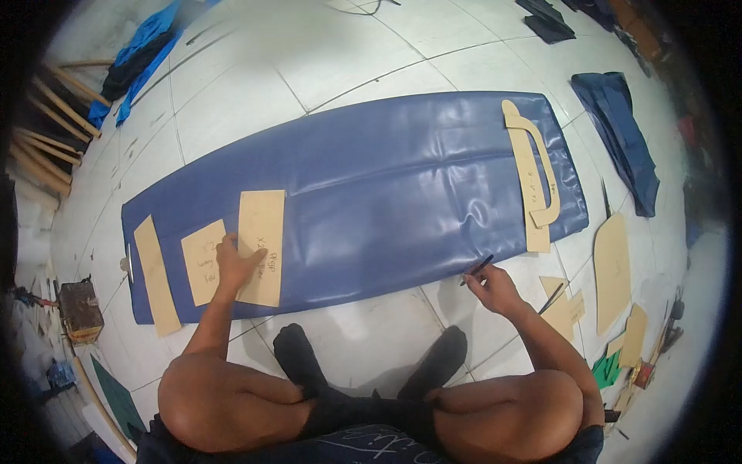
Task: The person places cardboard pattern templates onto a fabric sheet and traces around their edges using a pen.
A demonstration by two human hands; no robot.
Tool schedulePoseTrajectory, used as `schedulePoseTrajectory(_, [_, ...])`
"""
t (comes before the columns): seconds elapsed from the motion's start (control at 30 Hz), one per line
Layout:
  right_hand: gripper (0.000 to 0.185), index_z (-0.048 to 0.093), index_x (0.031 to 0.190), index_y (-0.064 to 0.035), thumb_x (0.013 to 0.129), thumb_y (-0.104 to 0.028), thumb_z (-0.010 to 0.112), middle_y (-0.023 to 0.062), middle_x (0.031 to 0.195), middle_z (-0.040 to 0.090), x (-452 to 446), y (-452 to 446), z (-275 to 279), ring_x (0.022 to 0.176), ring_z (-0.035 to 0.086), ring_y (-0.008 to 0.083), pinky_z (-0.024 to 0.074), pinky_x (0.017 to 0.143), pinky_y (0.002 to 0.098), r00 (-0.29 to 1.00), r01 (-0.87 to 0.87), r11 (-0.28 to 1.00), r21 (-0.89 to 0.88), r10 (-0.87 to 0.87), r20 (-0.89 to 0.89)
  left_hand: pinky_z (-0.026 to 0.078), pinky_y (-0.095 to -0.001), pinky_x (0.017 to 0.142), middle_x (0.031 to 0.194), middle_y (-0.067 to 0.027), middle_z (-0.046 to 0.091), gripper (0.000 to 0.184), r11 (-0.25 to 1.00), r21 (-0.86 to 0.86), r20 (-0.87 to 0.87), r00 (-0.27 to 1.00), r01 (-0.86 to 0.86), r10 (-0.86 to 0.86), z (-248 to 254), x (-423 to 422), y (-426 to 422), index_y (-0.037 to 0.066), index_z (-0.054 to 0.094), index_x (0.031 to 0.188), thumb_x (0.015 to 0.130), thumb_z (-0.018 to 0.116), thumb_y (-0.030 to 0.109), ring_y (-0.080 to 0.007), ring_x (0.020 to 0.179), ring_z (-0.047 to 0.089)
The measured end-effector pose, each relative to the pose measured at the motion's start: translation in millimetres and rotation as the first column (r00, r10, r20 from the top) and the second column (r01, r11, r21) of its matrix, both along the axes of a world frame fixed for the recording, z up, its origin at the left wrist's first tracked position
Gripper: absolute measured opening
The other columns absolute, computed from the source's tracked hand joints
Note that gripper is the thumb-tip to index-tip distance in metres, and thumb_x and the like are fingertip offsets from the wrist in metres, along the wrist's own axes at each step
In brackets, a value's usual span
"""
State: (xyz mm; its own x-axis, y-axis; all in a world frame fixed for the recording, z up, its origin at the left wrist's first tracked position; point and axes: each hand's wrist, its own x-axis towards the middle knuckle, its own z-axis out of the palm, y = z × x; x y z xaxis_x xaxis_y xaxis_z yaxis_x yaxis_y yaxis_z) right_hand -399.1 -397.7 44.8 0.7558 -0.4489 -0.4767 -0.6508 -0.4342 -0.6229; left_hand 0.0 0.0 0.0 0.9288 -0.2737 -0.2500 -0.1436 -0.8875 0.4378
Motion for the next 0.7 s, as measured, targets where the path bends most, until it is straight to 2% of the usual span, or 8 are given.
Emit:
schedulePoseTrajectory(0.1, [0.027,0.07,0.105,0.0003,0.096,-0.025,0.066,0.0164,0.096,0.074,-11,-15,19,0.084,0.072,0.0284,0.0557,0.076,0.0381,0.997,-0.015,0.994,-0.107,0.007,-0.078,0.044,-0.0484,0.103,0.129,-0.0262,0.049,0.097,1.0,0.023,-0.071,0.997,0.005,-0.004,-13,-21,-29,-0.003,0.038,0.141,0.069,0.091,0.036,-0.04,0.12,0.051])
schedulePoseTrajectory(0.17, [0.024,0.07,0.103,0.0005,0.097,-0.022,0.067,0.0124,0.085,0.072,-9,-6,3,0.069,0.066,0.019,0.0526,0.067,0.0327,0.999,-0.036,0.995,-0.093,0.038,0.026,0.042,-0.0484,0.104,0.127,-0.0265,0.048,0.098,0.999,0.032,-0.114,0.993,-0.024,0.028,-3,-11,-17,-0.002,0.041,0.14,0.066,0.092,0.038,-0.0405,0.122,0.049])
schedulePoseTrajectory(0.23, [0.025,0.07,0.102,0.0005,0.096,-0.023,0.066,0.0148,0.09,0.073,-8,-5,-6,0.078,0.069,0.0244,0.0541,0.072,0.036,0.999,-0.007,0.998,-0.063,0.01,0.047,0.048,-0.0461,0.098,0.121,-0.0268,0.056,0.088,0.999,0.029,-0.02,0.999,0.03,-0.029,-9,-8,-11,-0.002,0.042,0.138,0.072,0.089,0.033,-0.0391,0.114,0.057])
schedulePoseTrajectory(0.37, [0.026,0.068,0.103,0.0019,0.096,-0.023,0.064,0.0192,0.09,0.072,-31,-10,-14,0.083,0.071,0.029,0.0559,0.077,0.0399,0.994,0.041,0.999,-0.008,-0.04,0.099,0.055,-0.0363,0.078,0.102,-0.0173,0.071,0.046,0.881,-0.444,-0.316,0.949,-0.163,0.016,-59,3,8,-0.005,0.048,0.13,0.091,0.068,0.01,-0.0231,0.088,0.069])
schedulePoseTrajectory(0.43, [0.032,0.064,0.103,0.0035,0.098,-0.027,0.057,0.0224,0.095,0.071,-11,-2,1,0.088,0.07,0.0324,0.0549,0.079,0.0438,0.998,0.038,0.998,0.043,-0.035,-0.058,0.05,-0.0299,0.071,0.096,-0.0075,0.068,0.026,0.861,-0.481,-0.415,0.908,-0.162,-0.061,-6,2,-2,-0.003,0.062,0.114,0.095,0.059,0.014,-0.0164,0.082,0.064])
schedulePoseTrajectory(0.5, [0.035,0.06,0.12,-0.0005,0.098,-0.025,0.05,0.0194,0.096,0.073,-3,1,-17,0.098,0.069,0.0373,0.0524,0.088,0.0465,0.996,-0.037,0.999,-0.01,0.038,0.076,0.046,-0.0279,0.066,0.091,-0.0031,0.066,0.02,0.846,-0.483,-0.502,0.863,-0.226,-0.056,23,1,-12,0.001,0.065,0.109,0.096,0.059,0.016,-0.0121,0.075,0.058])
schedulePoseTrajectory(0.57, [0.04,0.051,0.134,-0.0061,0.097,-0.022,0.048,0.0129,0.092,0.074,11,10,13,0.096,0.071,0.0306,0.0528,0.087,0.0419,0.996,0.04,0.985,0.168,-0.053,0.07,0.044,-0.0271,0.064,0.09,-0.0014,0.066,0.02,0.82,-0.532,-0.537,0.833,-0.212,-0.133,18,-1,-18,0.003,0.064,0.11,0.095,0.059,0.016,-0.0106,0.073,0.057])
schedulePoseTrajectory(0.7, [0.031,0.059,0.121,-0.0029,0.098,-0.022,0.05,0.0138,0.094,0.072,38,29,16,0.093,0.069,0.025,0.0526,0.084,0.0385,0.998,0.011,0.948,0.318,-0.031,0.059,0.047,-0.0252,0.063,0.092,-0.0029,0.068,0.024,0.775,-0.604,-0.57,0.779,-0.184,-0.259,39,-21,-40,0.003,0.06,0.115,0.093,0.061,0.013,-0.0124,0.072,0.061])
